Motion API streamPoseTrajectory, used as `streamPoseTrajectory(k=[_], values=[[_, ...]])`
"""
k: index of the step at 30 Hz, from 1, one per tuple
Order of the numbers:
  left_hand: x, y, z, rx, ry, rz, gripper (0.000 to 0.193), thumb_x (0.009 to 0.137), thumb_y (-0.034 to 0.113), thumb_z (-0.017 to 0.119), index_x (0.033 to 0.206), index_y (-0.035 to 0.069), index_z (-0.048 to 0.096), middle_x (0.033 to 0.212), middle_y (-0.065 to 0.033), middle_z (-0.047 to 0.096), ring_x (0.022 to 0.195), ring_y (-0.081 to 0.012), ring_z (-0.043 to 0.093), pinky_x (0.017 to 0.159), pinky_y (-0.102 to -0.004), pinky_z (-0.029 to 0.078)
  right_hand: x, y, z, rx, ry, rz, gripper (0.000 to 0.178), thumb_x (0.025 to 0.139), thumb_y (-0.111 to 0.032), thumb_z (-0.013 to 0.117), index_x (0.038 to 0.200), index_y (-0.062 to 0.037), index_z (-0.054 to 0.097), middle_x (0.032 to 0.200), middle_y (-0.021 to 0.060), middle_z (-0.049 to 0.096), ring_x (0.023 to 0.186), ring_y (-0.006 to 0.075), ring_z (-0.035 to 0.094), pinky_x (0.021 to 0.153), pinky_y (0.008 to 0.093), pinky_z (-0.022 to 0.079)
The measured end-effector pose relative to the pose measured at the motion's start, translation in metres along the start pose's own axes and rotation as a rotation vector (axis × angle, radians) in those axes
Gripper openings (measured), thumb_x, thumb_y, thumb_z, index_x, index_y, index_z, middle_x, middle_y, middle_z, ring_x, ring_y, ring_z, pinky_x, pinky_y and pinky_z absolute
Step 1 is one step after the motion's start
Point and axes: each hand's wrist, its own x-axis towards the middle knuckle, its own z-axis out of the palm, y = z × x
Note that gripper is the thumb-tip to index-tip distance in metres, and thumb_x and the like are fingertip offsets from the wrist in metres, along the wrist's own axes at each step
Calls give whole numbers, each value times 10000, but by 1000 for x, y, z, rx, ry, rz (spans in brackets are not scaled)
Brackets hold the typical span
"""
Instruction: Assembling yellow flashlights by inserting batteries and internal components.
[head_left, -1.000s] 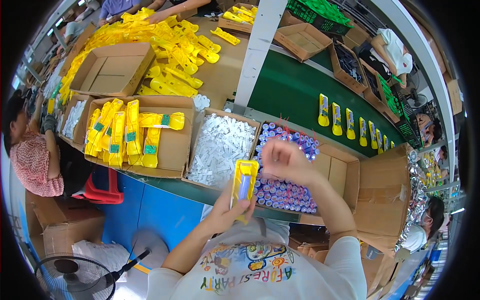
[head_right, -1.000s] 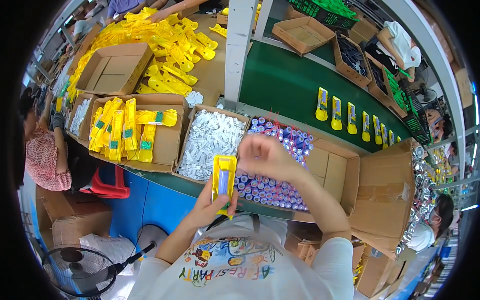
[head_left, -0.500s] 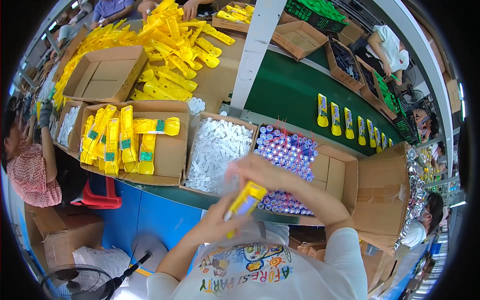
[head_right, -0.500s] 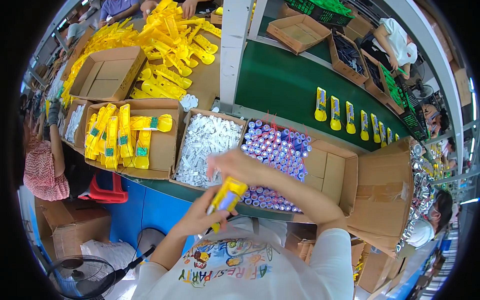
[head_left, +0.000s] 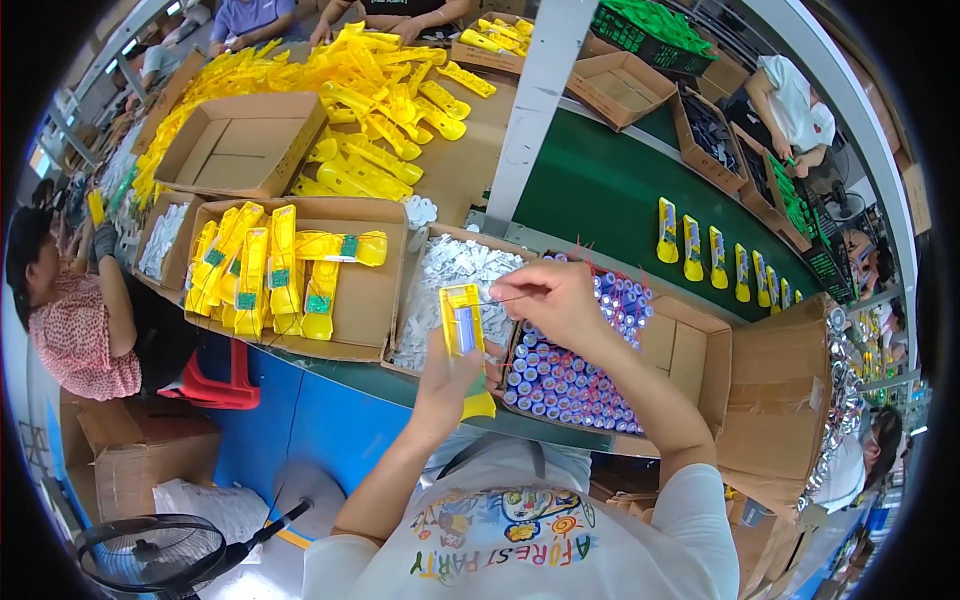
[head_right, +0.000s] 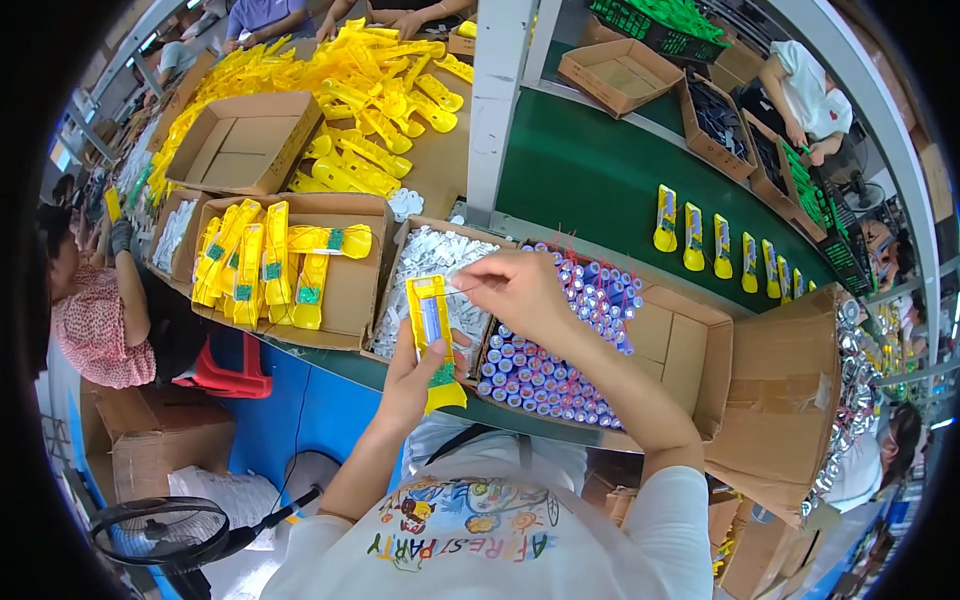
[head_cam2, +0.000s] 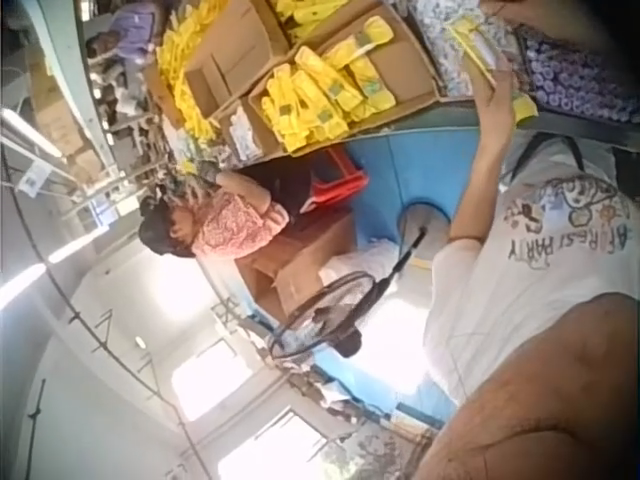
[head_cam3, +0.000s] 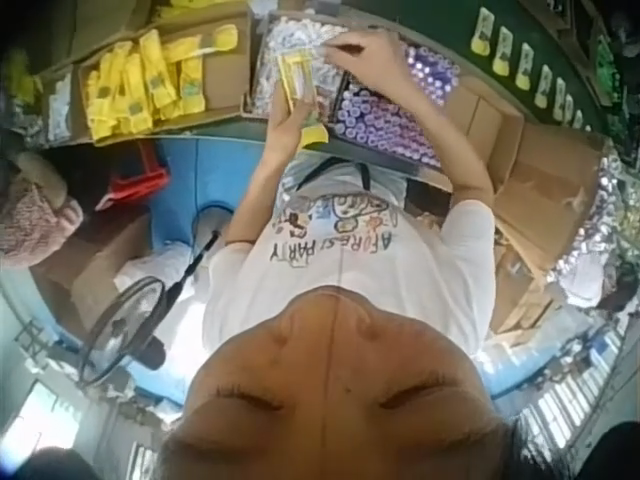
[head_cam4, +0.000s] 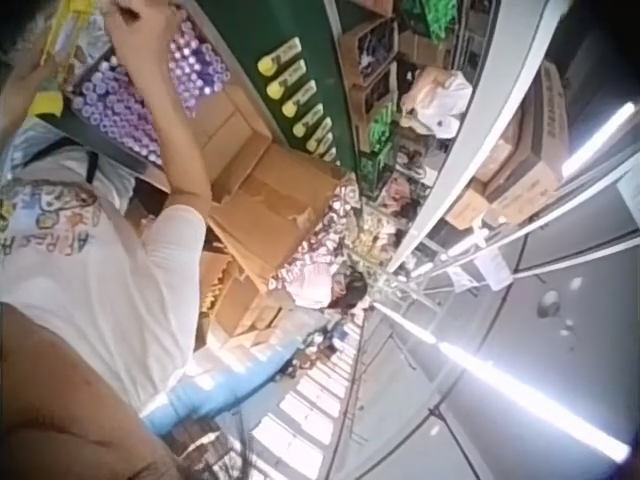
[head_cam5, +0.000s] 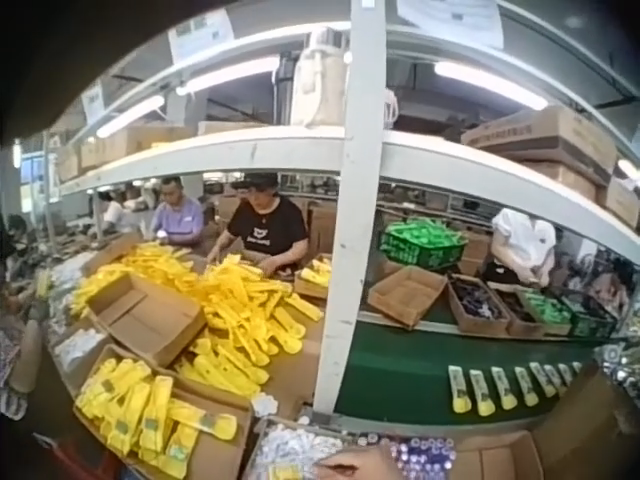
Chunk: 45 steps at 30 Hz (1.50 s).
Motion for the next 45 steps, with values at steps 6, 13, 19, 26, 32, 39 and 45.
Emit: streamPoseTrajectory(k=[6,13,19,26,32,39,45], values=[[-1,-3,3,18,-14,-28,360,970,141,496,1262,32,317,1041,-125,570,800,-168,590,716,-320,511,-15,2,4,-76,185,-170,117,817,-38,727,925,5,714,770,72,671,675,88,644,595,213,530],[-5,-2,8,15,-27,9,327,967,127,501,1226,24,330,985,-119,571,764,-168,585,691,-313,497,-23,6,11,-272,132,-291,110,788,-77,754,802,2,678,700,44,613,563,77,555,492,224,430],[4,5,8,95,-122,-38,321,968,125,503,1220,21,332,937,-100,558,734,-153,575,675,-291,487,-22,-8,-2,-255,24,-130,140,828,-120,722,785,-10,646,662,23,570,550,69,493,497,244,383],[14,7,16,102,-219,-45,320,961,120,511,1217,38,338,922,-95,554,720,-149,567,640,-296,490,-8,-5,-19,-245,75,-199,213,843,-152,725,935,-14,592,856,44,589,695,89,557,561,257,457],[41,-6,-12,390,-84,187,507,944,137,534,1399,40,332,1230,-154,546,1119,-251,564,932,-325,484,43,65,-110,253,190,0,169,943,-39,508,1057,-17,632,1087,93,631,951,163,611,815,296,515],[107,51,-133,-376,811,-51,480,923,255,609,1258,-52,454,1246,-146,551,1165,-242,540,990,-342,448,130,279,-404,-1314,310,101,209,932,-220,496,1092,-194,627,1005,128,654,1016,294,606,775,447,517],[107,81,-89,-477,528,-40,297,896,191,554,1152,43,527,1131,-98,589,994,-221,581,880,-363,484,96,76,-219,-1393,374,-205,277,831,-102,627,1107,-88,616,1100,121,614,1014,321,573,836,415,500]])
